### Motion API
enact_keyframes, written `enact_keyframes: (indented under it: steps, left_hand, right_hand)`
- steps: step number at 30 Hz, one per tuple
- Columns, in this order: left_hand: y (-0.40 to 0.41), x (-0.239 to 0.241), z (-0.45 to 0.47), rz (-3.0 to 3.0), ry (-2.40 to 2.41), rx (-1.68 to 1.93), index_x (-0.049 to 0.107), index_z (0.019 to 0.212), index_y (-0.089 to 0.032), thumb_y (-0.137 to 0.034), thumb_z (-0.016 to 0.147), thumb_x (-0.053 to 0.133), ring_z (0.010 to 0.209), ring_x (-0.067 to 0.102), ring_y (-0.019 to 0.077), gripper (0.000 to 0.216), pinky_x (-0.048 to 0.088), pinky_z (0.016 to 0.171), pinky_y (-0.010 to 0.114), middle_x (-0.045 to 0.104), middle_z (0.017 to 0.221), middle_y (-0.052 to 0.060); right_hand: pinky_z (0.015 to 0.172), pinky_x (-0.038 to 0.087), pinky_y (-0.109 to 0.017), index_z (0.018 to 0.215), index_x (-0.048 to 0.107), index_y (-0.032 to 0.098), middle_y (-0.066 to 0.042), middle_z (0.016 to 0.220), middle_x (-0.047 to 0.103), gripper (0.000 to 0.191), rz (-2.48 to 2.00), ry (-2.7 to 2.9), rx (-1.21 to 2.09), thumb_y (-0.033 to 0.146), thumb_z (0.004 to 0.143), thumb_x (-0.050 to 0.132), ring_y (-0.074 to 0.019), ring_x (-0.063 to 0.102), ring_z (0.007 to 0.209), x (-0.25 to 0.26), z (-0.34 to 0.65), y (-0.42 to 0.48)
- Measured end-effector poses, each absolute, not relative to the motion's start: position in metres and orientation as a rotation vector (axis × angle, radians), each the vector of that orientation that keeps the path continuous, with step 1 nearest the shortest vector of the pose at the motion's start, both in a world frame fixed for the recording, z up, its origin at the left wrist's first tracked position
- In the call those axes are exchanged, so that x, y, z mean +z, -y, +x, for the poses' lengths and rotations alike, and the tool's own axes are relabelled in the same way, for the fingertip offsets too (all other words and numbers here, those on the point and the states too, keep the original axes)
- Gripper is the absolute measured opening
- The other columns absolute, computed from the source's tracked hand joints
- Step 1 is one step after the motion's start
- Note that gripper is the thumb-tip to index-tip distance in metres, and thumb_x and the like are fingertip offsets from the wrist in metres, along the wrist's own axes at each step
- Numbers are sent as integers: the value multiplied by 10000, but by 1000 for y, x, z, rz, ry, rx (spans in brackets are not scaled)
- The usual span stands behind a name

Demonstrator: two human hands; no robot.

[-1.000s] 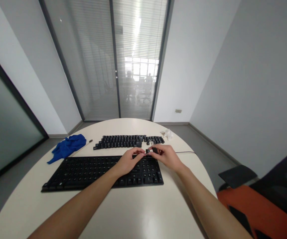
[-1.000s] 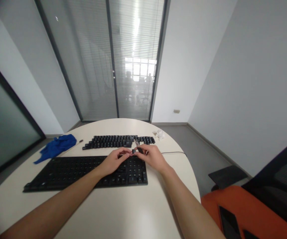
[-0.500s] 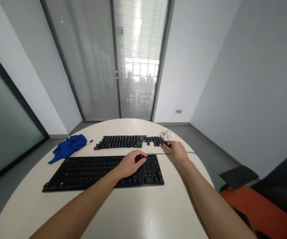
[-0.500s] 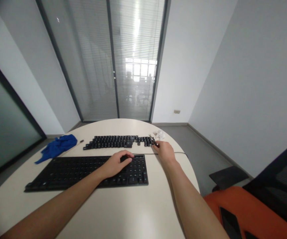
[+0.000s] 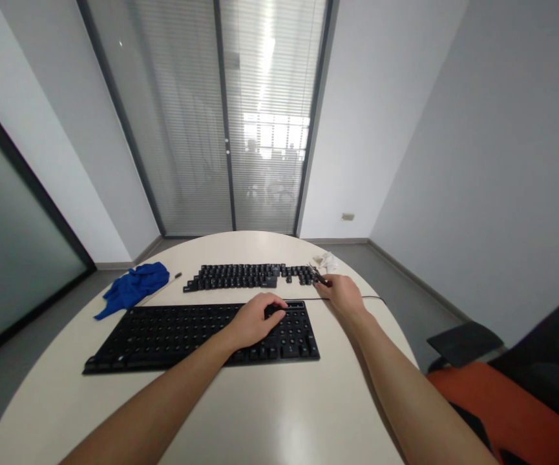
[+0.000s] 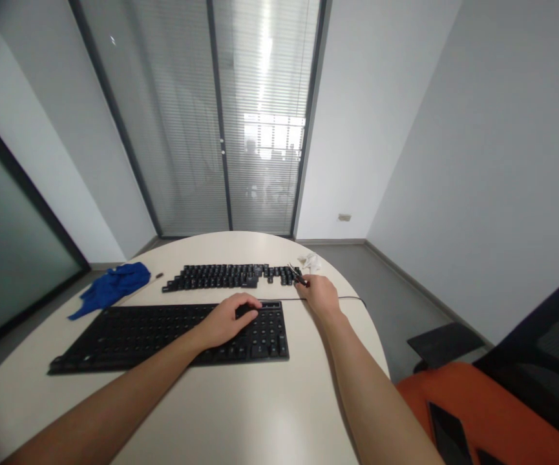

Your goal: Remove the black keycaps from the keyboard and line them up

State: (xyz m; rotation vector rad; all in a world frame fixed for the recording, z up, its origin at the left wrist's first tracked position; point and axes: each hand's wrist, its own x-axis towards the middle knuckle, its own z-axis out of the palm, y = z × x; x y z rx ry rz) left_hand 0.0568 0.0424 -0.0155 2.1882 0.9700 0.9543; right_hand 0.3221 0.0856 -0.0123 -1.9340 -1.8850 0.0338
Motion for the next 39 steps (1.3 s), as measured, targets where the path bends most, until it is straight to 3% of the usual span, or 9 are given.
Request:
enact_keyframes:
  steps: [12, 27, 30, 35, 39]
  left_hand:
    - [-39, -13, 57, 2310, -902, 958, 647, 978, -220, -207, 870, 582, 1004, 584, 224, 127, 440, 932, 377, 683, 1025, 50]
    - [-37, -12, 56, 2322, -878, 954, 649, 1002, -223, -218, 872, 578, 1027, 582, 228, 148, 433, 961, 389, 682, 1046, 59]
    - [-34, -8, 54, 2389, -806, 884, 628, 1134, -237, -302, 847, 638, 1163, 539, 253, 294, 381, 1047, 426, 634, 1226, 84]
    - [-29, -1, 53, 2545, -732, 602, 529, 1340, -269, -581, 654, 773, 1353, 376, 344, 792, 250, 1132, 511, 433, 1482, 113]
    - [-30, 1, 51, 2549, -727, 572, 524, 1353, -272, -586, 630, 784, 1355, 375, 354, 830, 246, 1130, 516, 418, 1493, 117]
  right_hand:
    - [612, 348, -271, 1025, 757, 235, -59, 792, 727, 278, -1912, 1860, 46, 342, 798, 637, -204, 626, 729, -15, 322, -91]
    - [612, 356, -266, 965, 756, 214, -54, 758, 709, 253, -1810, 1872, 65, 383, 823, 631, -189, 606, 683, -10, 322, -90]
    - [589, 352, -267, 869, 733, 185, -52, 708, 682, 292, -1707, 1848, 51, 442, 861, 594, -175, 570, 627, -5, 323, -87]
    - [521, 337, -260, 671, 575, 176, -13, 555, 563, 466, -1460, 1777, 132, 581, 888, 504, -144, 476, 526, 3, 318, -74]
    - [517, 382, -244, 691, 550, 184, 6, 550, 563, 429, -1285, 1829, 387, 573, 872, 546, -135, 504, 525, 13, 304, -57]
